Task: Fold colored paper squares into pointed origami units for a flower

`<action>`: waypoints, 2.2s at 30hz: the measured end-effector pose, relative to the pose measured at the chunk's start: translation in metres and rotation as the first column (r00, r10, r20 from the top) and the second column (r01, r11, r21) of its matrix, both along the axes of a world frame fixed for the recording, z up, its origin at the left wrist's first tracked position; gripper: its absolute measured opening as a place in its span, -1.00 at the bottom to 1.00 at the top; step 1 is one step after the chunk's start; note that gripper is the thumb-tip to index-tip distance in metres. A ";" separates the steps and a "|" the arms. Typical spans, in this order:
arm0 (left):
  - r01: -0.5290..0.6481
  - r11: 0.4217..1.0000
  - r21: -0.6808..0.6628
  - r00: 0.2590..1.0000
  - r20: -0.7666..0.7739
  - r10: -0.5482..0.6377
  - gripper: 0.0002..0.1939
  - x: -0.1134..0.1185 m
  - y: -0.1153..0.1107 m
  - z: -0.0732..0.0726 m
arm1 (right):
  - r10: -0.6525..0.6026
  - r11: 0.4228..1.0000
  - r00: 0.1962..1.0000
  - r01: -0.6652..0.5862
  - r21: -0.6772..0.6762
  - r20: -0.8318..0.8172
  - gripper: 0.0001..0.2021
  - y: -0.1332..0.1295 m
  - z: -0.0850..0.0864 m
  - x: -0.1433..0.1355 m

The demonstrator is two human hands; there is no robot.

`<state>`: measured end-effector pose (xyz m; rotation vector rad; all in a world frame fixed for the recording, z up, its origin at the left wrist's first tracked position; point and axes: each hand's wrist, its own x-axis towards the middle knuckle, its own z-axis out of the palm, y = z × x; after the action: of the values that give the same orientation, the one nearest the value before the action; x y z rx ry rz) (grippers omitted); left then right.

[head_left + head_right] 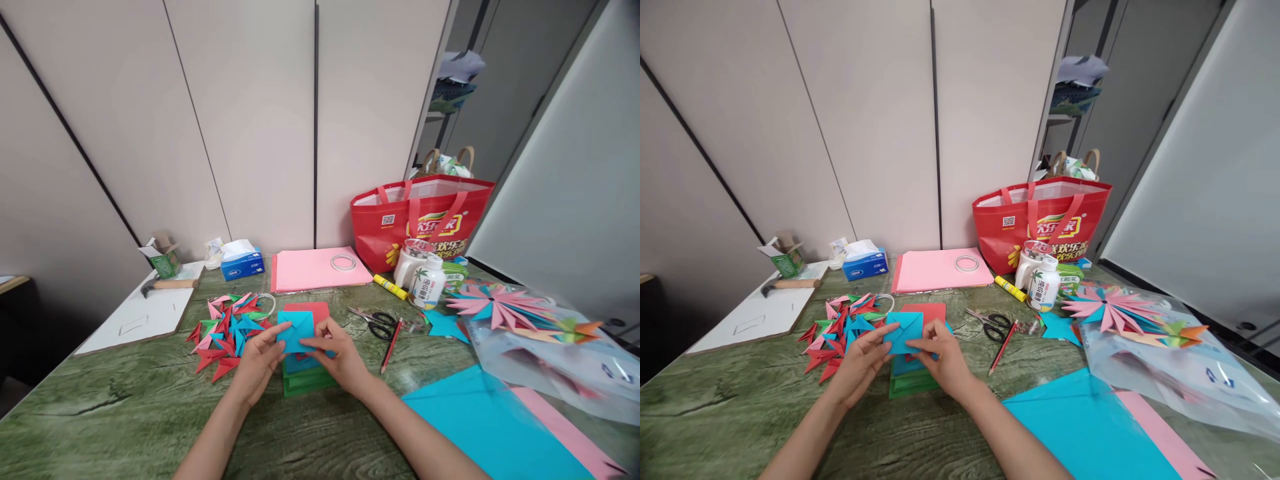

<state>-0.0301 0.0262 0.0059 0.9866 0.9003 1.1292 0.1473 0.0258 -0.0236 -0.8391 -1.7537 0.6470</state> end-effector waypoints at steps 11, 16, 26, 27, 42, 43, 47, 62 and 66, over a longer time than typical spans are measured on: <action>-0.005 0.998 0.057 0.995 -0.100 0.011 -0.59 0.002 -0.002 0.001 | -0.063 0.949 0.947 -0.041 -0.312 -0.316 -0.85 0.007 -0.001 -0.003; 0.004 0.999 0.046 0.993 -0.118 0.002 -0.60 0.004 -0.002 0.000 | 0.002 0.933 0.960 -0.103 -0.345 -0.281 -0.86 0.011 -0.008 -0.003; 0.052 0.998 0.022 0.984 -0.171 -0.047 -0.58 0.002 -0.002 -0.003 | 0.073 0.909 0.953 -0.185 -0.375 -0.294 -0.66 0.006 0.004 0.002; 0.061 0.998 0.022 0.986 -0.158 -0.057 -0.57 0.002 -0.002 -0.003 | 0.077 0.902 0.950 -0.197 -0.385 -0.304 -0.66 0.006 0.004 0.002; 0.073 0.993 0.089 0.990 -0.123 -0.061 -0.46 0.002 -0.002 -0.001 | 0.060 0.893 0.947 -0.192 -0.406 -0.314 -0.66 0.007 0.000 0.001; 0.070 0.993 0.094 0.991 -0.119 -0.059 -0.46 0.002 -0.002 -0.001 | 0.062 0.891 0.941 -0.203 -0.407 -0.334 -0.66 0.007 0.001 0.000; 0.030 0.997 0.074 0.996 -0.086 -0.024 -0.50 0.007 -0.004 -0.003 | 0.033 0.908 0.920 -0.190 -0.373 -0.390 -0.66 0.006 0.002 -0.002; -0.216 0.972 0.090 0.956 -0.185 0.229 -0.68 0.013 -0.001 -0.019 | -0.002 0.887 0.934 -0.163 -0.432 -0.358 -0.82 -0.003 0.006 -0.010; -0.073 0.995 0.063 0.989 -0.125 0.080 -0.65 0.019 -0.006 -0.017 | -0.058 0.894 0.911 -0.135 -0.427 -0.408 -0.79 -0.004 0.004 -0.013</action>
<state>-0.0110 0.0203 -0.0108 1.0894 1.0198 1.1728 0.1345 0.0217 -0.0198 -0.8955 -1.2507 1.1966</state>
